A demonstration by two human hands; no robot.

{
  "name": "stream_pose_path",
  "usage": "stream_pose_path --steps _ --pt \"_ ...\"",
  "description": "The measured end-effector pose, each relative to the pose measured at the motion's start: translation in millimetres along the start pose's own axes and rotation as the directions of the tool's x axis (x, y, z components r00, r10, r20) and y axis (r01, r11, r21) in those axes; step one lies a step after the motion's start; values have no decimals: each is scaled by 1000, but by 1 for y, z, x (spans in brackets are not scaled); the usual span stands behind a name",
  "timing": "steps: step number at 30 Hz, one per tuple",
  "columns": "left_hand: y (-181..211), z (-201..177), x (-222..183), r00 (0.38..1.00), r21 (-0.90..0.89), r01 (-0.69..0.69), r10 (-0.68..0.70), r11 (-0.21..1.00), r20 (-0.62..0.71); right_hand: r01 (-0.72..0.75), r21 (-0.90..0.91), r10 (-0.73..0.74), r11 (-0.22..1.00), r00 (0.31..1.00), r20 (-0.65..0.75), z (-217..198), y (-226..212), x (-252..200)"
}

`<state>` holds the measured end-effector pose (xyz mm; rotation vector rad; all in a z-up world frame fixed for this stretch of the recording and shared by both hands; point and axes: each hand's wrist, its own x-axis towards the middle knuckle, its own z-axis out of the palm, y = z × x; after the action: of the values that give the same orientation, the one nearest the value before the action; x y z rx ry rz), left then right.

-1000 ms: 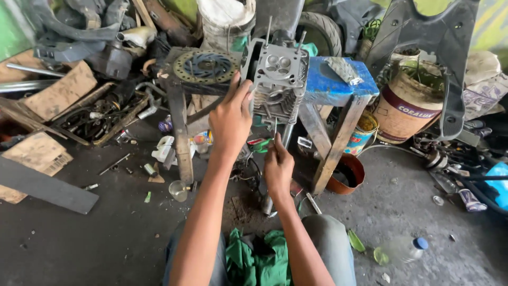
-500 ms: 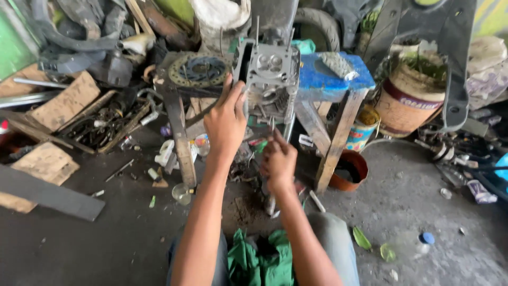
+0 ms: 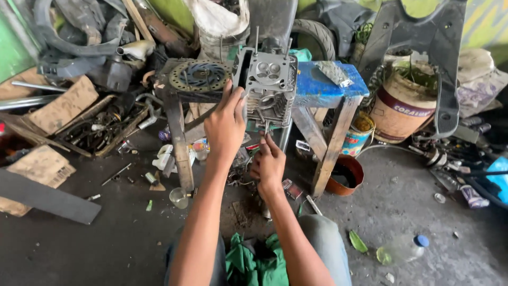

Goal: Repairing a motorcycle engine cylinder head using a hand tool

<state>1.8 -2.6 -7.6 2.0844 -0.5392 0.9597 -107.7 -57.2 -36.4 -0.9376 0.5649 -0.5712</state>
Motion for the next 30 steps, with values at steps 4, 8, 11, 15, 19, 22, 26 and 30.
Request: stream_pose_path --steps 4,8,11,15,19,22,26,30 --pt "-2 2 -1 1000 35 -1 1 999 -15 11 73 -5 997 997 -79 -5 2 -5" --pt "-3 1 5 1000 1 -14 14 1000 -22 56 38 -52 998 995 -82 7 -8 -13" --pt "1 -1 -1 1000 -7 -11 11 1000 -17 116 -235 -131 965 990 -49 -6 2 7" --pt "4 -9 2 1000 -59 0 0 998 14 194 -583 -152 789 981 121 -32 -24 19" --pt "7 -10 1 1000 -39 19 -18 999 11 329 -892 -335 311 916 221 -68 -37 54" --pt "9 -8 -4 1000 -54 25 -26 998 -3 351 -927 -400 130 875 275 -45 -50 30" --pt "12 -9 -2 999 -37 43 -43 998 -4 364 -803 -148 472 930 335 -50 -74 40" --pt "15 -9 -2 999 -14 46 -46 999 -21 538 -814 -362 217 819 445 -58 -52 51"
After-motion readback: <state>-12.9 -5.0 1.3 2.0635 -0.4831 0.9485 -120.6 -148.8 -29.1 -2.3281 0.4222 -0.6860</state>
